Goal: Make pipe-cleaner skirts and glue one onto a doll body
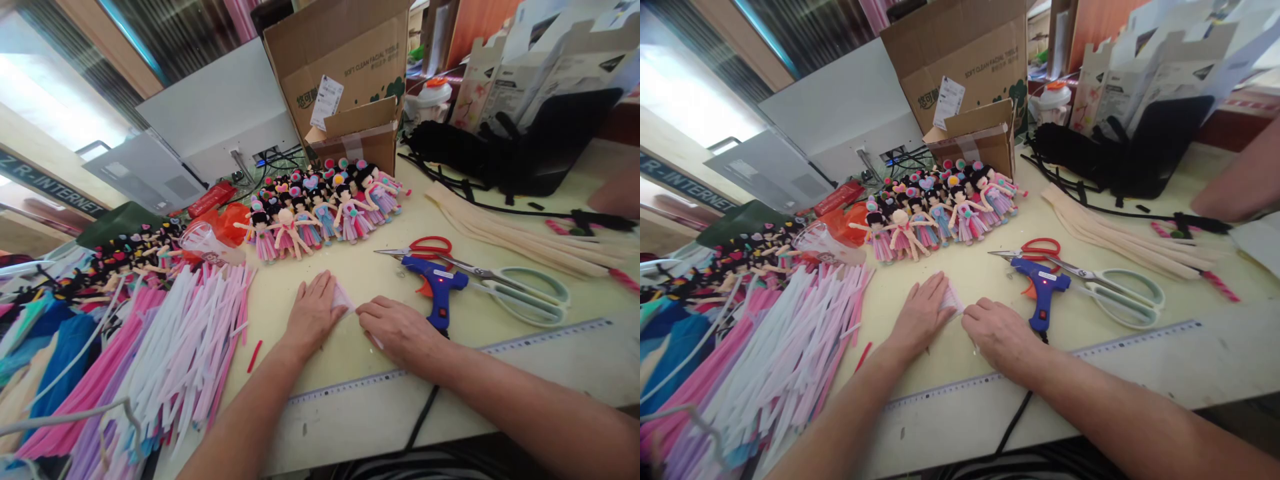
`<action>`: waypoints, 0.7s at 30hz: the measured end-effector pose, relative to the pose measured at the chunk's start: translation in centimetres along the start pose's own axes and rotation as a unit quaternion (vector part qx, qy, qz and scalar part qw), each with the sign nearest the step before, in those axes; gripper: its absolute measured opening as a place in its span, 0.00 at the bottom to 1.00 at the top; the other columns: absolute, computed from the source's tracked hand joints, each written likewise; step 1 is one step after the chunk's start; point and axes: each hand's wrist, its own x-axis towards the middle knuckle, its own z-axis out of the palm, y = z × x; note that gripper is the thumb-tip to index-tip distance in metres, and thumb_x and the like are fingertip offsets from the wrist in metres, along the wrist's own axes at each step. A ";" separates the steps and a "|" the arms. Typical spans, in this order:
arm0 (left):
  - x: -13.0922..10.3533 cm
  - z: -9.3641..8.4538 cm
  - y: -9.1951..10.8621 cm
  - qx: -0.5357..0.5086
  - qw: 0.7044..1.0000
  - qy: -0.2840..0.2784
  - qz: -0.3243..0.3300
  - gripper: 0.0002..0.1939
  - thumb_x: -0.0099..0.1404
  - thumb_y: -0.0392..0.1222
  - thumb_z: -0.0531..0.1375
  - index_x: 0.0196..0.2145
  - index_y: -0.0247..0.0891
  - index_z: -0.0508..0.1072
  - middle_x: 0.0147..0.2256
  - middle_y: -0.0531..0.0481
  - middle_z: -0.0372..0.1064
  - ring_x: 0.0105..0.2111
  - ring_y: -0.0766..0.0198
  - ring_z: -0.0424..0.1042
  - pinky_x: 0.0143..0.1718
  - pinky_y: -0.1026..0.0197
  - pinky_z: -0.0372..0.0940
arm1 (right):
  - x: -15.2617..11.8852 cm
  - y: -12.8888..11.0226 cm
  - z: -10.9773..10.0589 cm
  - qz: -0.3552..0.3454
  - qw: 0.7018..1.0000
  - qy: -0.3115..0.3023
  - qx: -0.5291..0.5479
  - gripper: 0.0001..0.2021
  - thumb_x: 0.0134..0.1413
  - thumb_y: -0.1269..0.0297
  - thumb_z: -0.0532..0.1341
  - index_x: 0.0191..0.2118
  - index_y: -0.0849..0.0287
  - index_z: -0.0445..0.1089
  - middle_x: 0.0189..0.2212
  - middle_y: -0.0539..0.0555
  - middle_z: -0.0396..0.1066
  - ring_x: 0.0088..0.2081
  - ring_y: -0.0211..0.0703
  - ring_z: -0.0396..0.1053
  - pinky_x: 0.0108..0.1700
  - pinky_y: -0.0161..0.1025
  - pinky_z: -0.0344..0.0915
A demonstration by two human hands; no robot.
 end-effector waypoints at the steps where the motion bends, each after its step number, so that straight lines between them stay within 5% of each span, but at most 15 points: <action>1: 0.0 -0.1 0.1 0.000 1.000 -0.010 0.001 0.29 0.69 0.51 0.47 0.62 0.34 0.54 0.64 0.38 0.50 0.64 0.54 0.49 0.63 0.44 0.45 | 0.0 0.0 0.0 0.000 1.000 -0.001 -0.002 0.09 0.59 0.76 0.53 0.31 0.61 0.68 0.35 0.56 0.70 0.39 0.45 0.62 0.42 0.41 0.61; 21: -1.8 0.0 2.2 -0.020 0.999 -0.016 0.041 0.29 0.69 0.53 0.45 0.64 0.41 0.52 0.66 0.41 0.44 0.66 0.51 0.44 0.61 0.38 0.48 | -0.1 -0.2 -1.2 0.023 0.999 -0.037 0.007 0.08 0.60 0.73 0.53 0.34 0.62 0.70 0.34 0.57 0.69 0.38 0.45 0.62 0.41 0.41 0.61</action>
